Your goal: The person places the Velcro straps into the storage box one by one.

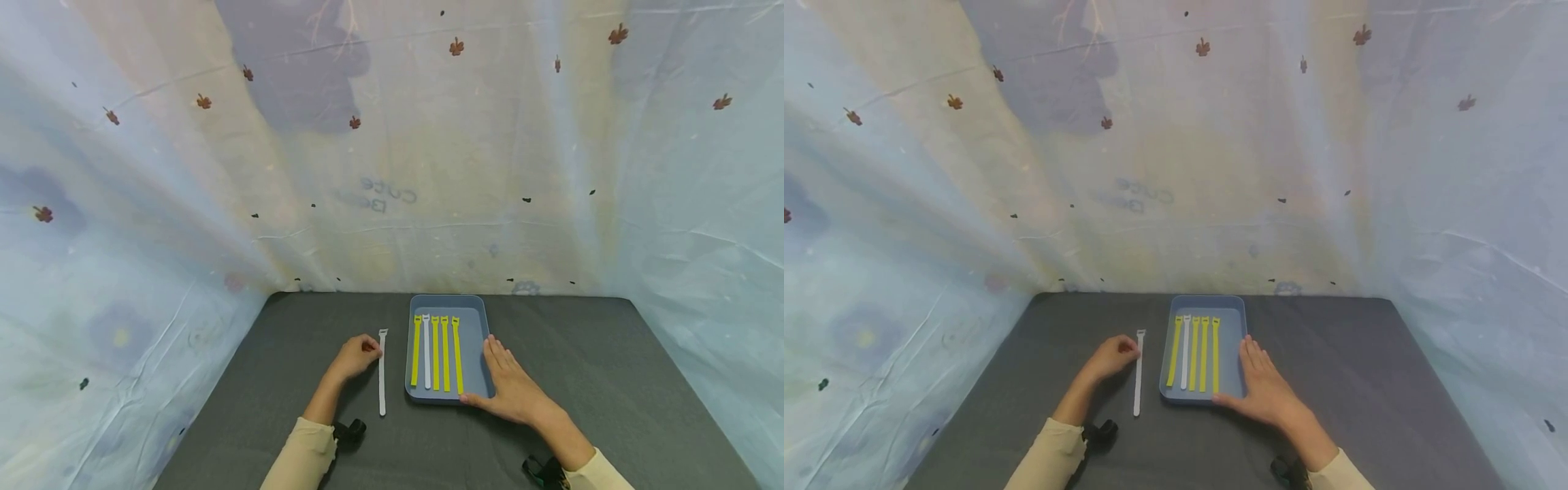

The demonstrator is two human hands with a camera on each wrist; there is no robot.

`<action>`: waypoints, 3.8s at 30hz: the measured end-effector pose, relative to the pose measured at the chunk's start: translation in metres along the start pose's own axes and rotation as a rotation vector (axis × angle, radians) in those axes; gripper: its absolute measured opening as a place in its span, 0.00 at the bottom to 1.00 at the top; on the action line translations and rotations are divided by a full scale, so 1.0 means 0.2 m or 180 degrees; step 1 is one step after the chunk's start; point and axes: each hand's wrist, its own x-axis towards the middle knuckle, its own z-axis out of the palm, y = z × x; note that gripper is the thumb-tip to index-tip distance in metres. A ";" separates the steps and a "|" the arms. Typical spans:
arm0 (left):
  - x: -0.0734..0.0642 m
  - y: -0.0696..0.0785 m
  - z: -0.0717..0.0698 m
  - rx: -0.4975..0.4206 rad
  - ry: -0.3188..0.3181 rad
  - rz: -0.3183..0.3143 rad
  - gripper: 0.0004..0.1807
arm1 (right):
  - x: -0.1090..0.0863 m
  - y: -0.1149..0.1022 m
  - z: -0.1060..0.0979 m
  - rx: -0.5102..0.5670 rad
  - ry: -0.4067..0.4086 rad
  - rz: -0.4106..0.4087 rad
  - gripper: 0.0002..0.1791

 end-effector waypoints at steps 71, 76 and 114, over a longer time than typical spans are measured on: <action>0.21 0.62 0.21 -0.1217 -0.0317 0.0482 0.10 | 0.00 0.00 0.01 -0.0036 0.0002 0.0032 0.74; 0.24 0.64 0.25 -0.1259 -0.0372 0.0386 0.09 | 0.00 -0.01 -0.01 -0.0027 -0.0008 0.0029 0.74; 0.36 0.69 0.55 -0.0701 -0.0421 0.0003 0.04 | 0.00 0.01 -0.01 0.0001 -0.0008 -0.0063 0.72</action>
